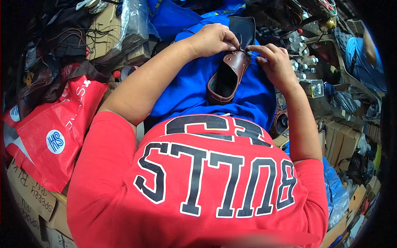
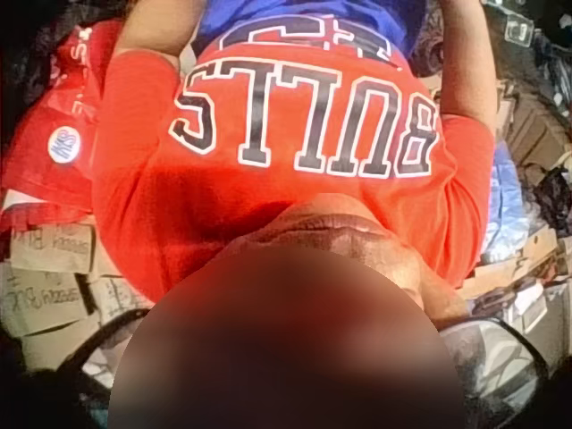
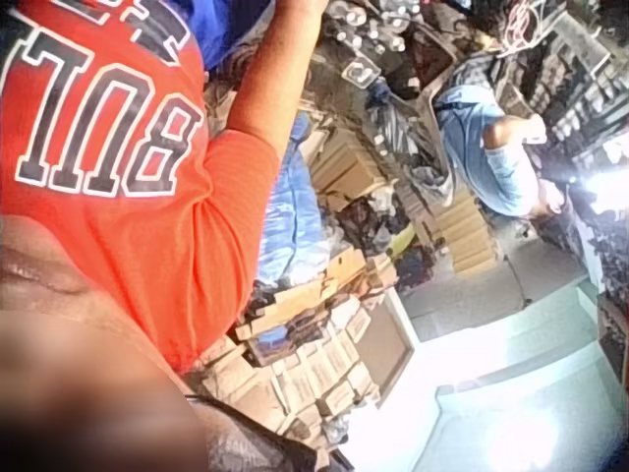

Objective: Stitching a leather shoe upper by hand using a needle and thread.

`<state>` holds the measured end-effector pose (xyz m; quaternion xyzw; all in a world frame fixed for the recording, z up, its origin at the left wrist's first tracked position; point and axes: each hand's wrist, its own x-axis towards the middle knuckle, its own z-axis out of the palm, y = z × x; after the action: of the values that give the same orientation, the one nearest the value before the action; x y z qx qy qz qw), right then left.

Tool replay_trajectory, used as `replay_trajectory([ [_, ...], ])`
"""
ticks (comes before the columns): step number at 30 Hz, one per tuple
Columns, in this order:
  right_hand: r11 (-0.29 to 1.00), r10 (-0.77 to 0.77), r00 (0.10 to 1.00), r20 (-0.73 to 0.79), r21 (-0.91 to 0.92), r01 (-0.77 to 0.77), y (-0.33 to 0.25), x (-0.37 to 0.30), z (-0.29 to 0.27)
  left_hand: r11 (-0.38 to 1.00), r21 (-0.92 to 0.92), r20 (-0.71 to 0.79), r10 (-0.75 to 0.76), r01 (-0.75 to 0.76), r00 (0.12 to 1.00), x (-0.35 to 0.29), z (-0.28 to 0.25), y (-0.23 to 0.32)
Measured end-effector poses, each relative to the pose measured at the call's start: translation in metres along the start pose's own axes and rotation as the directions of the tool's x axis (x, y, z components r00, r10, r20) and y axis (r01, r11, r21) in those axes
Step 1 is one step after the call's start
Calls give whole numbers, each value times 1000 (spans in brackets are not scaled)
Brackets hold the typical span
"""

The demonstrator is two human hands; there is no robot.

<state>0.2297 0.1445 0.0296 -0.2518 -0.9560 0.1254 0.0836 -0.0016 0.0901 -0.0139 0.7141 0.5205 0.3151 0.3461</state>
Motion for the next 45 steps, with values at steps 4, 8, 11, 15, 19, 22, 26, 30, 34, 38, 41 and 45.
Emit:
replay_trajectory([
  [4, 998, 5, 997, -75, 69, 0, 2, -6, 7, 998, 52, -8, 37, -36, 999, 0, -2, 1],
  [8, 987, 56, 991, -119, 154, -37, 1, -9, 12, 1000, -2, -5, 17, -17, 1000, 2, -1, -1],
  [11, 983, 72, 986, -150, 179, -44, 1, -10, 14, 1000, -15, 8, 25, -25, 1000, 4, -1, -2],
  [15, 967, 85, 985, -151, 253, -44, 2, -9, 17, 1000, -12, 23, 19, -18, 1000, 10, -3, -3],
  [19, 925, 114, 982, -150, 377, -50, 3, -6, 19, 995, -103, 123, 19, -6, 992, 18, -7, -4],
  [22, 891, 156, 979, -131, 446, -83, 2, -6, 18, 986, -151, 138, -48, 69, 989, 17, -8, -4],
  [26, 876, 209, 973, -101, 461, -140, -1, -9, 16, 981, 162, 0, 106, -105, 994, 2, -7, -3],
  [30, 707, 309, 948, -77, 685, -176, -3, -10, 22, 947, 300, -144, 162, -113, 976, -13, -4, -3],
  [34, 835, 226, 964, -139, 537, -118, 0, -10, 26, 968, 234, -191, 136, -89, 972, -18, -3, -4],
  [38, 797, 265, 961, -77, 578, -173, 4, -9, 29, 985, 161, -178, 89, -60, 980, -14, 0, -3],
  [41, 757, 279, 959, -49, 626, -188, 8, -5, 30, 998, 55, -162, 11, -2, 987, -7, 2, -1],
  [45, 746, 263, 962, -72, 648, -155, 6, -6, 27, 977, -147, -116, -173, 155, 978, -11, 5, 7],
])
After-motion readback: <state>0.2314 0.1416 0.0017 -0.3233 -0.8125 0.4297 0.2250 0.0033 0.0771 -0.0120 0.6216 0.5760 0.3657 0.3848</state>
